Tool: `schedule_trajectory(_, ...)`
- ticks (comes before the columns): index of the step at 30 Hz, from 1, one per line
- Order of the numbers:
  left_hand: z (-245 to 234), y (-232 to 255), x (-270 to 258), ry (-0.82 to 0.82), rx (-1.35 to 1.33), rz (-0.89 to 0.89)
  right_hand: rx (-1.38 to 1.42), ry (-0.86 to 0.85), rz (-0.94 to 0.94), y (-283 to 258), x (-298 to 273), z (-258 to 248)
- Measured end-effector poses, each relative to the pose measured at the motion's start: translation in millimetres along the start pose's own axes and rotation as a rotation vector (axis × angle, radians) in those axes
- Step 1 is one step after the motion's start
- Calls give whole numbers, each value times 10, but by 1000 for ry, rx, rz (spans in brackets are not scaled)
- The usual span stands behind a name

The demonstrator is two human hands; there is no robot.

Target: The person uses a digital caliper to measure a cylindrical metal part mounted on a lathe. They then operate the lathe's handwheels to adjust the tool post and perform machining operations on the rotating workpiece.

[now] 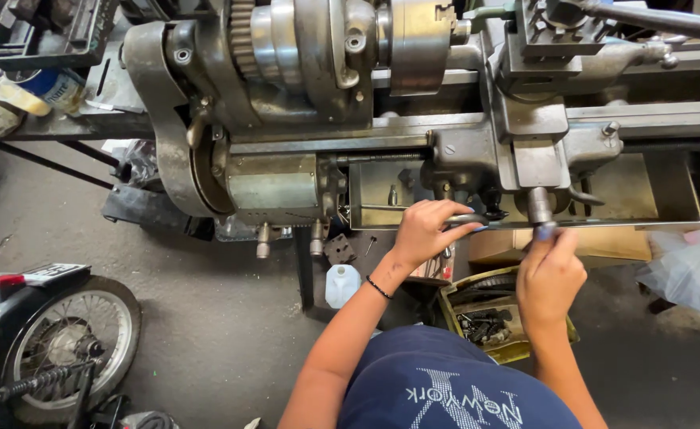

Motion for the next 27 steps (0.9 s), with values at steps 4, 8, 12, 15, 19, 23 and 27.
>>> schedule_trajectory(4,100,-2,63,-122,48,22,578,-199,309,-481,147,-158)
schedule_trajectory(8,142,-9,39,-128,55,34,682,-257,348,-407,128,-64)
schedule_trajectory(12,93,18,10,-82,103,65,1142,-444,665,-109,-17,332)
schedule_trajectory(15,118,20,75,-105,134,97,1575,-619,801,-99,-86,601)
schedule_trajectory(19,272,-3,30,-256,260,151,1817,-767,734,-206,-127,632)
schedule_trajectory(23,455,-10,40,-365,290,217,1843,-793,734,-221,-120,608)
schedule_trajectory(27,820,-34,-55,-532,526,338,1839,-815,730,-142,-126,659)
Point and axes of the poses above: each hand's wrist, its own x-axis towards the middle knuckle, its own z-axis out of the palm, y = z × x, the point moved 9 cm from there along x, towards the middle knuckle, and after that the axes turned 7 degrees about z, right-handed, at the moved point
